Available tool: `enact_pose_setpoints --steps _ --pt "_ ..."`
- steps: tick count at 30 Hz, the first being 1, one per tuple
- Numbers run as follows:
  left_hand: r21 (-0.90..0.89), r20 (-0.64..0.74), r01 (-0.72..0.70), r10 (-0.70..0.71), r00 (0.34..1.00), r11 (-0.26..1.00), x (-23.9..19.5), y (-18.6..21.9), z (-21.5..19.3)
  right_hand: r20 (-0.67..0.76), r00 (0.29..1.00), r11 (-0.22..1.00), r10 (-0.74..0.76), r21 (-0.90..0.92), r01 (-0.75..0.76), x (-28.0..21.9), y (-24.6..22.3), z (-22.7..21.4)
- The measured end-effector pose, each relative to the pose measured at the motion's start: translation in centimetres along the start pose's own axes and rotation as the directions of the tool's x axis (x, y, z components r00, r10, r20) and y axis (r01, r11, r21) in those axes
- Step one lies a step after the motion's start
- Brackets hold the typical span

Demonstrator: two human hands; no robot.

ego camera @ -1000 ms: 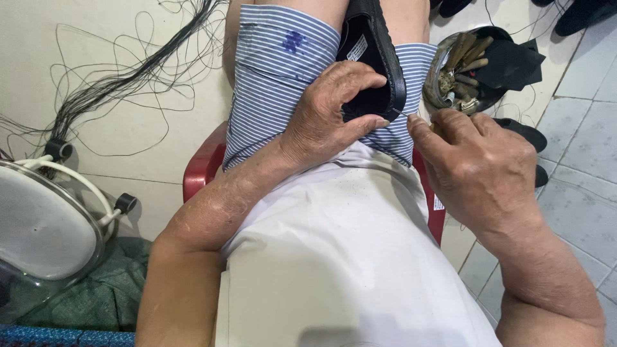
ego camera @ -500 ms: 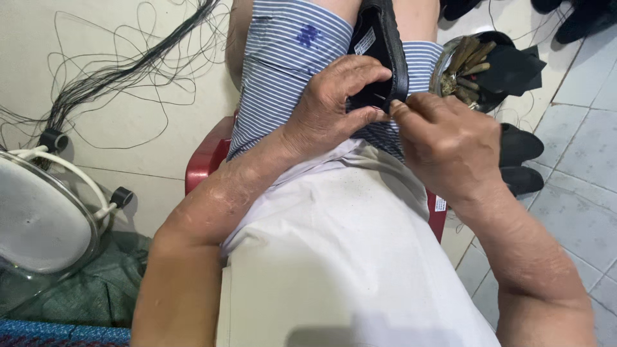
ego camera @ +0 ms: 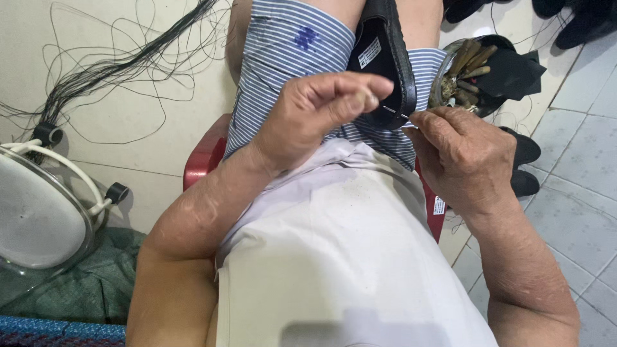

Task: The person sits on the floor and sews a black slip-on shoe resting on their lap using a needle and thread. They repeatedly push the needle through the shoe's edge and pull the thread to stitch the sole.

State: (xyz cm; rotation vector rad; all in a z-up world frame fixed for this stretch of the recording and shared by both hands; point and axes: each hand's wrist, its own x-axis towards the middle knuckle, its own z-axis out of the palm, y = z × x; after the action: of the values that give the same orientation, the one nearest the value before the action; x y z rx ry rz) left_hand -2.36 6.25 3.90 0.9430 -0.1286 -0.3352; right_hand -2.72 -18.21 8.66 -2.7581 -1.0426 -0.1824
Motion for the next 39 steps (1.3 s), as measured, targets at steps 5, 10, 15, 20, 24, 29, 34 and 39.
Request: enact_pose_setpoints --steps 5,10,15,20,24,29,34,39 --pt "-0.394 0.043 0.054 -0.040 0.998 0.917 1.1 -2.1 -0.7 0.021 1.000 1.000 0.021 -0.004 -0.021 -0.3 0.0 0.2" --pt "-0.454 -0.021 0.119 -0.144 0.989 0.883 1.5 -2.9 -0.5 -0.010 0.999 0.996 0.049 0.073 -0.048 -0.4 -0.2 0.7" --pt "-0.498 0.053 0.042 -0.018 0.998 0.866 1.1 -2.1 -0.5 -0.018 0.998 0.995 0.064 0.083 -0.063 -0.7 -0.3 0.9" --pt "-0.500 0.037 0.031 -0.014 0.999 0.866 0.9 -2.2 -0.5 -0.037 0.997 0.992 0.066 0.113 -0.061 -0.5 -0.6 0.9" --pt "-0.441 -0.043 0.013 -0.036 0.998 0.897 0.9 -2.3 -0.3 -0.046 0.996 0.990 0.071 0.125 -0.065 -0.6 -0.7 1.0" --pt "-0.307 -0.157 0.056 -0.108 0.982 0.950 0.9 -2.3 0.0 -0.032 0.997 0.989 0.077 0.131 -0.072 -0.5 -0.8 1.0" --pt "-0.329 -0.018 0.095 -0.107 0.994 0.940 0.1 -1.1 -1.4 -0.051 0.996 0.990 0.076 0.123 -0.069 -0.8 -0.7 1.3" --pt "-0.385 0.092 0.113 -0.084 0.992 0.916 -0.2 -0.7 -1.0 -0.037 0.994 0.982 0.099 0.164 -0.091 -0.8 -0.8 1.4"
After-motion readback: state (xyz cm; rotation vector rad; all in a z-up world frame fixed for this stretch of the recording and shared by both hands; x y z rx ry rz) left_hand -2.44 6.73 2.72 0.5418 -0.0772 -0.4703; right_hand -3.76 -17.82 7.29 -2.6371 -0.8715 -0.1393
